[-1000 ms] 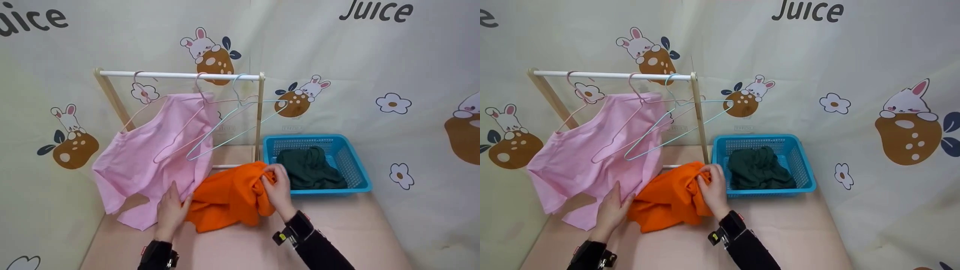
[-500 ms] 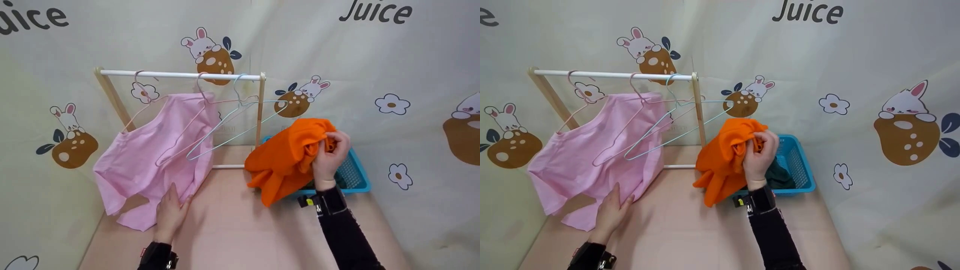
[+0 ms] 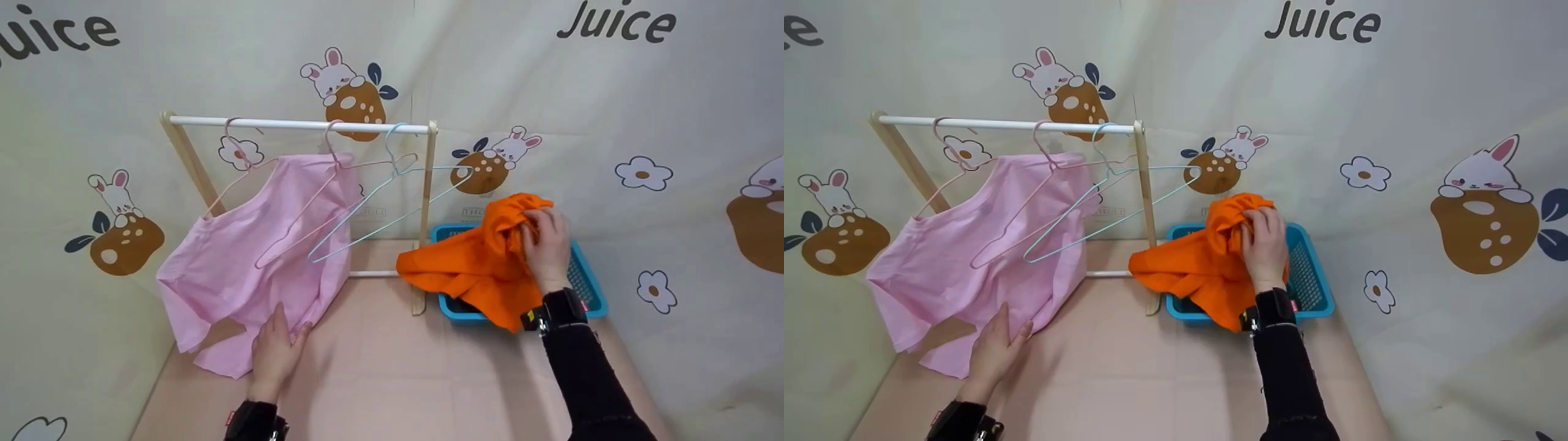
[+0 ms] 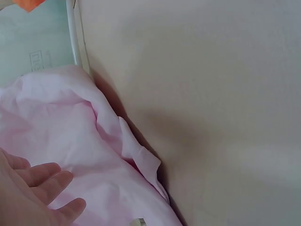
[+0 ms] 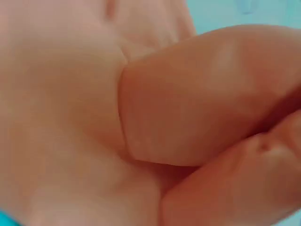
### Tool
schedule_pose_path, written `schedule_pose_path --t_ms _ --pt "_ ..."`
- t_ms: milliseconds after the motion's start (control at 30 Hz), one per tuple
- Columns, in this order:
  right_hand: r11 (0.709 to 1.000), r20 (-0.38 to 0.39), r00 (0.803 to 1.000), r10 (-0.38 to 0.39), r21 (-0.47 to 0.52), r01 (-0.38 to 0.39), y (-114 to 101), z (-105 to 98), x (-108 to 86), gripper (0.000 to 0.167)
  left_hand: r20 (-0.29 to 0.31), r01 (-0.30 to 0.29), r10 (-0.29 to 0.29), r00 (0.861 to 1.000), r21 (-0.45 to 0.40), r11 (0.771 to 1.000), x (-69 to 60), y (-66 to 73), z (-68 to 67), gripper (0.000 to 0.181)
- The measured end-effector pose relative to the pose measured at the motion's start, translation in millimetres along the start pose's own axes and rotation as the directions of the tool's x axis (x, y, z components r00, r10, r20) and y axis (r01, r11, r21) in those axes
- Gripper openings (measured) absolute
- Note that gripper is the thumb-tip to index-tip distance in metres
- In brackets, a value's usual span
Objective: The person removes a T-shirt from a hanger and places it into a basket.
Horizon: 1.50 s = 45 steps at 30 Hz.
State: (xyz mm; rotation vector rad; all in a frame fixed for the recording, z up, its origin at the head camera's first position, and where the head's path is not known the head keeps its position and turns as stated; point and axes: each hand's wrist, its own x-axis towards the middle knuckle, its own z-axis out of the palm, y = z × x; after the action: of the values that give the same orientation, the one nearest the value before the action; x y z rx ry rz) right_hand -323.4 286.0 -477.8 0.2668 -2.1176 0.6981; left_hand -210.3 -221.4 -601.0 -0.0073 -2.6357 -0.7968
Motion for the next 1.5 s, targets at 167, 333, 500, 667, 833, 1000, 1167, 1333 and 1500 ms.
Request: schedule_pose_path --t_ms 167,333,500,667,833,1000,1167,1333,1500 --pt "0.99 0.508 0.852 0.127 -0.119 -0.076 10.9 13.6 -40.0 0.028 0.006 0.016 -0.016 1.0 -0.011 1.0 -3.2 -1.7 0.4 0.076" --pt "0.972 0.739 0.633 0.231 -0.196 -0.127 5.0 17.0 -64.3 0.045 0.054 0.045 -0.044 0.998 -0.017 0.999 -3.2 -1.2 -0.4 0.078" --pt "0.964 0.773 0.584 0.246 -0.259 -0.062 -5.3 18.6 -67.0 0.058 0.042 0.041 -0.04 0.998 -0.021 0.999 -3.4 -1.0 -0.2 0.077" --pt "0.942 0.679 0.7 0.22 -0.334 0.027 -16.8 25.4 -67.0 0.05 0.014 0.012 -0.012 1.0 -0.012 1.0 -5.6 -0.1 0.5 0.074" --pt "0.965 0.494 0.865 0.083 -0.258 0.054 -35.6 39.3 -64.9 0.04 0.01 0.01 -0.01 1.0 -0.009 1.0 -5.9 1.4 -0.2 0.073" --pt "0.977 0.551 0.831 -0.072 -0.127 0.169 -50.6 54.2 -74.3 0.041 0.008 0.008 -0.008 1.0 -0.018 1.0 -3.8 4.5 -1.4 0.073" --pt "0.97 0.565 0.823 -0.067 -0.157 0.187 -48.6 63.9 -86.2 0.021 -0.035 -0.014 0.013 0.999 -0.027 1.0 0.9 8.4 -7.1 0.073" --pt "0.988 0.468 0.877 0.111 -0.145 -0.048 -35.6 55.8 -78.8 0.01 -0.15 -0.055 0.048 0.988 -0.044 0.997 12.3 12.8 -30.8 0.075" --pt "0.951 0.392 0.866 0.31 -0.123 -0.284 -13.4 35.2 -65.8 0.017 -0.257 -0.106 0.087 0.962 -0.059 0.993 26.9 20.5 -69.0 0.073"
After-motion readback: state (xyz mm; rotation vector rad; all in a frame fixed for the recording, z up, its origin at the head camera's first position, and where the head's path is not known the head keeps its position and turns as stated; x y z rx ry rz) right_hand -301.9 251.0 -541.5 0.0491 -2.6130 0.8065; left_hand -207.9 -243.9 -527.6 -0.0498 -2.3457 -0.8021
